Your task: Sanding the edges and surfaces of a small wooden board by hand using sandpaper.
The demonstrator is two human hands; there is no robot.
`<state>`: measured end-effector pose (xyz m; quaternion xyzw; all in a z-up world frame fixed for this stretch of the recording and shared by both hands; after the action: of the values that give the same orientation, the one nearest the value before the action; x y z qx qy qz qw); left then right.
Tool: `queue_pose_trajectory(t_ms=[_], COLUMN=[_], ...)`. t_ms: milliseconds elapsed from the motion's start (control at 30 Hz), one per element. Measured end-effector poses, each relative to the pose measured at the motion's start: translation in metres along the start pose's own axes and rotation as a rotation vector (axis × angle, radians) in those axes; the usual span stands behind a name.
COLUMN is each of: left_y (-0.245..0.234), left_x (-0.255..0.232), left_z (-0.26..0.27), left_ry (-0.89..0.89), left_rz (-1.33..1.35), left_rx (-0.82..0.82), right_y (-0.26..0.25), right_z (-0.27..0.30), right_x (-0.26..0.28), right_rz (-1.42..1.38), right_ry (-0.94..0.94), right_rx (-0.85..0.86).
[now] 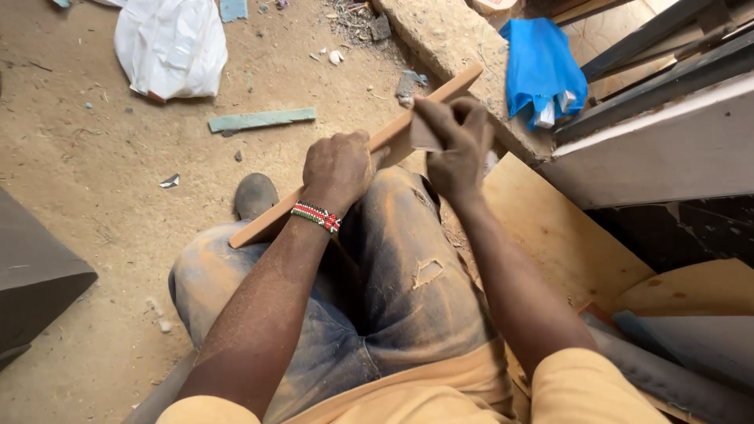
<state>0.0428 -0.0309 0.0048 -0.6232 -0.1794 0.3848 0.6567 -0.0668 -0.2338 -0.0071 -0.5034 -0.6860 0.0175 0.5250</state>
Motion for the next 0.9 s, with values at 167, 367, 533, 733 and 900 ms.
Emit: queue_pose_trajectory(t_ms=[167,367,533,733,900], left_y=[-0.006,-0.006,0.0,0.003,0.006], left_x=[-0.003,-0.003,-0.005,0.003,0.01], left_z=[0.0,-0.001,-0.005,-0.009,-0.004], left_ry=[-0.036,-0.034,-0.017,-0.067,-0.093], left_rz=[-0.063,-0.045,-0.062,-0.054,-0.034], left_rx=[-0.097,-0.088,-0.117,-0.088,0.176], right_y=[-0.035,-0.018,-0.03,-0.036,-0.05], right_z=[-0.057,-0.018,-0.046,-0.058,-0.025], right_x=[-0.023,0.029,0.0,-0.043,-0.037], right_rz=[0.117,0.103,0.19,0.09,-0.012], right_ry=[0.067,0.131,0.1,0.334,0.216], right_rx=[-0.134,-0.025,0.062,-0.031,0.073])
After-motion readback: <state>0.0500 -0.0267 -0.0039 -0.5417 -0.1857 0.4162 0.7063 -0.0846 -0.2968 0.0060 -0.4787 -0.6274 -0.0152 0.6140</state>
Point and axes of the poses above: each hand's wrist, its own z-axis away from the middle knuckle, its own y-axis out of the palm, x = y × z, the point moved 7 cm from there along -z, towards the middle knuckle, and after that the axes turned 13 degrees about -z, right-handed, at the moved point
